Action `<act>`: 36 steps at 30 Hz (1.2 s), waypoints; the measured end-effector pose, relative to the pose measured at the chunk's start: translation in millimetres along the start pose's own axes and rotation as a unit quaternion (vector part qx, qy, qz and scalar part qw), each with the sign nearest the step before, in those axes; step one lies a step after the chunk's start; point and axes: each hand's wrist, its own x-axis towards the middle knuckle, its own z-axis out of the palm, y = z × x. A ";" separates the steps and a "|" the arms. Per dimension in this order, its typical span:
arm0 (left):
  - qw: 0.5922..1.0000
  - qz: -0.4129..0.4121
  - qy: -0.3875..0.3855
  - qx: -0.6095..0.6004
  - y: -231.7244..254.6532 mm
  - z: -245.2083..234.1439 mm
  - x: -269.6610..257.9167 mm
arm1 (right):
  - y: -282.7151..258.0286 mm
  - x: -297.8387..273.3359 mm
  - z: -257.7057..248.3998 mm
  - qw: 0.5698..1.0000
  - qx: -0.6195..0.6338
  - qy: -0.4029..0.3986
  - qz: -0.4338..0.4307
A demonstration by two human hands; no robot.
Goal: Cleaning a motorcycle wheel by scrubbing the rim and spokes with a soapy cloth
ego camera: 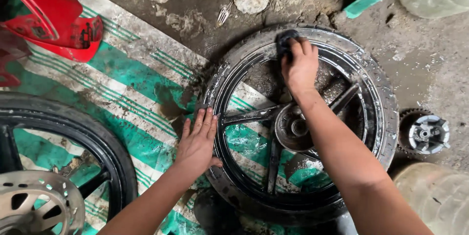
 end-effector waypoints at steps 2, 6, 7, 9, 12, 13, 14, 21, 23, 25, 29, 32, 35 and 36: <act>0.999 -0.028 -0.028 0.018 3.8 -3.5 1.8 | -5.4 8.7 0.0 0.990 -0.002 -0.002 -0.140; 0.999 -0.025 -0.022 0.011 5.2 2.7 2.7 | 56.3 25.1 -26.6 0.947 -0.127 -0.062 -0.287; 0.999 -0.029 -0.027 0.009 4.9 1.1 3.3 | 75.4 23.8 -31.3 0.958 -0.156 -0.048 -0.237; 0.999 -0.035 -0.030 0.007 4.1 0.5 5.6 | 92.0 23.6 -32.2 0.964 -0.182 -0.032 -0.190; 0.999 -0.027 -0.033 0.008 4.4 7.9 9.3 | 60.8 24.5 -14.9 0.980 -0.114 -0.023 -0.161; 0.999 -0.028 -0.030 0.003 3.8 10.1 10.9 | 33.9 26.3 -5.1 0.981 -0.045 -0.040 -0.185; 0.999 -0.028 -0.027 -0.002 3.7 12.2 12.4 | 7.2 28.1 4.2 0.976 0.025 -0.057 -0.209; 1.000 -0.014 0.021 -0.001 -4.7 36.3 20.2 | -82.2 24.9 3.5 0.925 0.149 -0.117 -0.330; 1.000 -0.024 -0.010 -0.015 -3.6 36.1 18.1 | -71.9 25.2 -23.2 0.937 -0.014 -0.173 -0.302; 0.999 -0.027 -0.022 -0.009 -2.7 34.9 19.6 | -17.1 34.5 -22.1 0.965 -0.035 -0.160 -0.203; 0.999 0.003 0.003 -0.051 -15.3 53.5 27.8 | 41.5 28.4 -10.1 0.970 -0.220 -0.063 -0.079; 0.999 -0.008 0.001 -0.033 -13.5 59.8 33.7 | -25.8 19.2 2.1 0.995 -0.035 -0.046 -0.078; 0.999 -0.022 -0.020 -0.024 -9.3 50.0 34.5 | -72.2 8.7 40.0 0.995 0.046 -0.080 -0.040; 0.999 -0.021 -0.020 -0.024 -5.3 44.8 32.5 | -93.4 3.5 39.6 0.995 0.045 -0.080 -0.039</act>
